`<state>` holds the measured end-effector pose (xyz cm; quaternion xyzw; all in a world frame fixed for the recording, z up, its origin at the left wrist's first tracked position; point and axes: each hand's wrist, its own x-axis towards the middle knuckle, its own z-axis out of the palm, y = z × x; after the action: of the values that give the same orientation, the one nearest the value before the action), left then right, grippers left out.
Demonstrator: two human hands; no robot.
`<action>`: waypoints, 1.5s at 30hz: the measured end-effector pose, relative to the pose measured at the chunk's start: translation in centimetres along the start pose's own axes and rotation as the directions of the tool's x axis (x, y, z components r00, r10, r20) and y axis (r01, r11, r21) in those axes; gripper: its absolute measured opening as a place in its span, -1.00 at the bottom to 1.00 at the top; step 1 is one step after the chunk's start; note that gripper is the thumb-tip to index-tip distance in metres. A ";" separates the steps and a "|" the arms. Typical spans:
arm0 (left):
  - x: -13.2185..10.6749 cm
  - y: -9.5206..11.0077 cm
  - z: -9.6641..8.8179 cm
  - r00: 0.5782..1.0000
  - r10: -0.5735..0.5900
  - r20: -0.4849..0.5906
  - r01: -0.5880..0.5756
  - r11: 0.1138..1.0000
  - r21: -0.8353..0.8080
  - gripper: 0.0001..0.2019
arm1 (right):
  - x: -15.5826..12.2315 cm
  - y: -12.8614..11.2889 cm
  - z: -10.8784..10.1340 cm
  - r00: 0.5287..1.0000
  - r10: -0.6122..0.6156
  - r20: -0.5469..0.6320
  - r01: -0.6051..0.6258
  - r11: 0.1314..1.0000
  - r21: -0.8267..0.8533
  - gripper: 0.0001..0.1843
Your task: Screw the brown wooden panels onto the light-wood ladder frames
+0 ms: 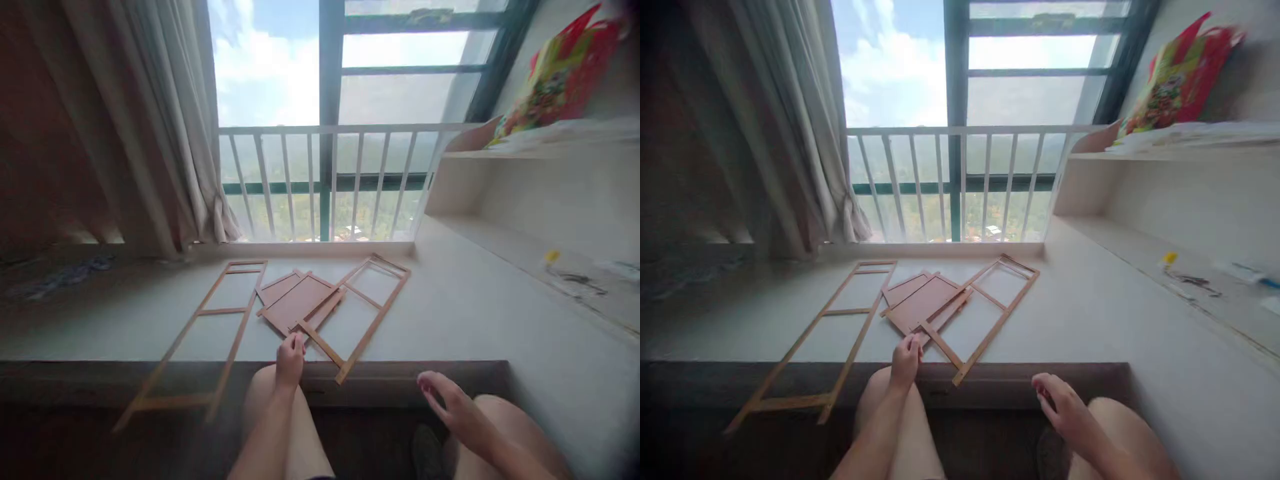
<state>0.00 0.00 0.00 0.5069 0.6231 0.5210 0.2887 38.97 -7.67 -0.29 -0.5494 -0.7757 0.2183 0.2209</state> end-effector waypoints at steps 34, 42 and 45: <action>13.1 -5.6 -1.6 0.857 -0.270 -0.439 0.385 0.901 0.199 -0.56 | 15.9 -7.5 3.2 0.958 -0.126 -0.256 0.160 0.981 0.114 -0.92; 10.7 0.1 0.6 0.869 -0.140 -0.475 -0.062 0.921 -0.384 -0.38 | 12.5 -1.6 2.7 0.877 -0.147 -0.458 0.280 0.930 0.238 -0.81; 9.6 1.9 1.5 0.887 -0.093 -0.452 -0.117 0.902 -0.416 -0.42 | 11.1 0.3 2.4 0.855 -0.118 -0.506 0.269 0.934 0.236 -0.80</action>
<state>-1.14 9.40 2.95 0.2958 0.5390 0.7530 0.2342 34.50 2.70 -1.25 -0.4650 -0.7055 0.1650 0.5088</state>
